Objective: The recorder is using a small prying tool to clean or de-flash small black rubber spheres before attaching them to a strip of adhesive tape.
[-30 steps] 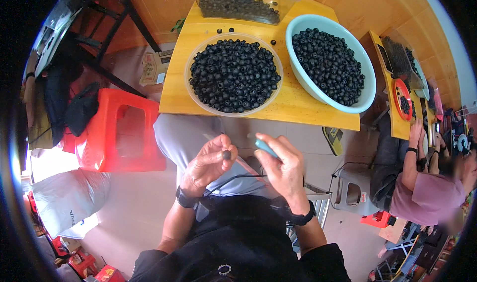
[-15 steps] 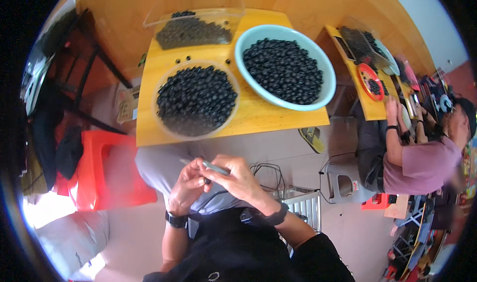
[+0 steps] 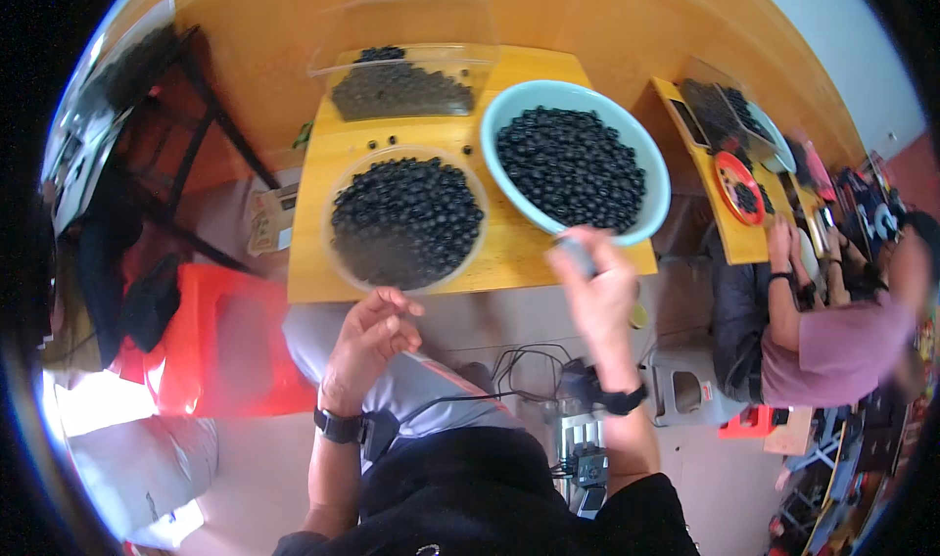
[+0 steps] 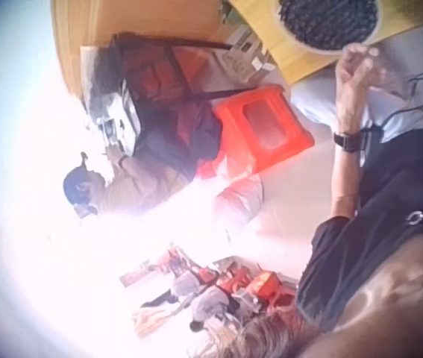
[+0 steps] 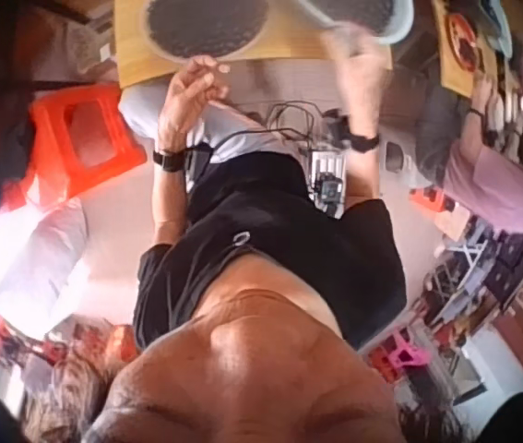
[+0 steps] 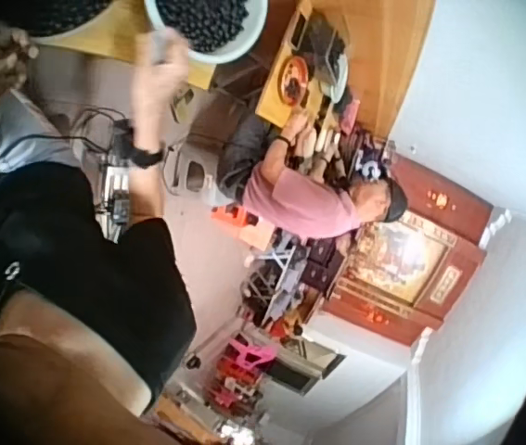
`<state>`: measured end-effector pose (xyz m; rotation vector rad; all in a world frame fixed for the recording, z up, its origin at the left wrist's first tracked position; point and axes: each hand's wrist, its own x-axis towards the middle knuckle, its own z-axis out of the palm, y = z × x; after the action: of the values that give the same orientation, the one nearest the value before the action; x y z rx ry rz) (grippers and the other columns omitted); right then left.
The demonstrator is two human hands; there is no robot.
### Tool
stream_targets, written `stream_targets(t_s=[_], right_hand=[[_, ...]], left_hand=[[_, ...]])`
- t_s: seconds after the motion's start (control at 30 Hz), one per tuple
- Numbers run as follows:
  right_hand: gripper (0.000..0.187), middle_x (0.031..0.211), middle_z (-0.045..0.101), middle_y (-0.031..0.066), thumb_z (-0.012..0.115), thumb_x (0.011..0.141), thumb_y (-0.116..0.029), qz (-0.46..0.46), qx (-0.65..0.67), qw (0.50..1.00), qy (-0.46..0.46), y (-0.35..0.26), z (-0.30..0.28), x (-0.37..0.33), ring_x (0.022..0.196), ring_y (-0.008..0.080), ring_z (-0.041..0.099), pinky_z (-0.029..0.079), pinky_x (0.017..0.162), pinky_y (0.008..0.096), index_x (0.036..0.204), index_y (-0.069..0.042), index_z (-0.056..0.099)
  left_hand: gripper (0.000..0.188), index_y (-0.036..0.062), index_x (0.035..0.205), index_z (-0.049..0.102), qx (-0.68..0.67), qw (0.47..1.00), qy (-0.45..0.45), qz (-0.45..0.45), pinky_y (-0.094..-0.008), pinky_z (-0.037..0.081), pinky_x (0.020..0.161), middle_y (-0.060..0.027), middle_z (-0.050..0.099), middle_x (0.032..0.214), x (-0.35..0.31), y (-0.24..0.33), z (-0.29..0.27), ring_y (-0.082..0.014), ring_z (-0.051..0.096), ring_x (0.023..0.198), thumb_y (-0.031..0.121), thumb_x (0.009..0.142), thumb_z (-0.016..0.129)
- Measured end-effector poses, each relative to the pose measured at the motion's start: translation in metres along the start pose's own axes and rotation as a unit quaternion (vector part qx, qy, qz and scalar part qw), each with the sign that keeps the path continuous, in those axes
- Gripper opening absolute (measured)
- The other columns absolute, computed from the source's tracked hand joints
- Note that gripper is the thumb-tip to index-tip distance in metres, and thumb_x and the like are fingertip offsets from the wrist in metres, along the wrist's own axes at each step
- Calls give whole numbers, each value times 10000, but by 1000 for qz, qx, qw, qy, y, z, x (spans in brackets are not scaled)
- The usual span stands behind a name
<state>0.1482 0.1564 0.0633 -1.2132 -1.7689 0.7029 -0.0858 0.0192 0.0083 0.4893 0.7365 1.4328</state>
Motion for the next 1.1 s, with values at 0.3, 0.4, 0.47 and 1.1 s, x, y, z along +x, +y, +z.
stream_targets(t_s=[0.3, 0.4, 0.47, 1.1], right_hand=[[307, 823, 570, 79, 684, 756, -52, -76, -156, 983, 63, 53, -26, 52, 709, 159, 528, 431, 649, 272, 1053, -2, 624], [259, 787, 552, 49, 679, 751, -18, -71, -127, 989, 25, 29, -12, 20, 689, 145, 513, 415, 593, 268, 1007, -22, 639], [219, 777, 555, 48, 680, 746, -11, -56, -92, 994, -13, 14, 3, 2, 672, 140, 510, 410, 573, 266, 963, -22, 646], [162, 720, 589, 88, 662, 756, 32, 15, 14, 992, -121, 18, 42, -61, 624, 150, 550, 410, 538, 267, 916, 11, 650]], left_hand=[[135, -4, 983, 593, 157, 969, 169, 89, -231, 512, 695, -68, 653, 872, -2, 27, -24, -108, 613, 721, 83, 879, 587], [133, -16, 958, 622, 252, 943, 179, 126, -231, 505, 675, -62, 662, 847, 18, 31, -10, -105, 613, 721, 71, 858, 615], [139, -12, 947, 638, 383, 892, 177, 162, -235, 497, 657, -57, 668, 852, 32, 31, -7, -94, 610, 725, 49, 823, 642], [204, -6, 1000, 592, 458, 852, 187, 173, -269, 482, 689, -87, 641, 882, 65, 16, 13, -143, 590, 762, 25, 799, 607]])
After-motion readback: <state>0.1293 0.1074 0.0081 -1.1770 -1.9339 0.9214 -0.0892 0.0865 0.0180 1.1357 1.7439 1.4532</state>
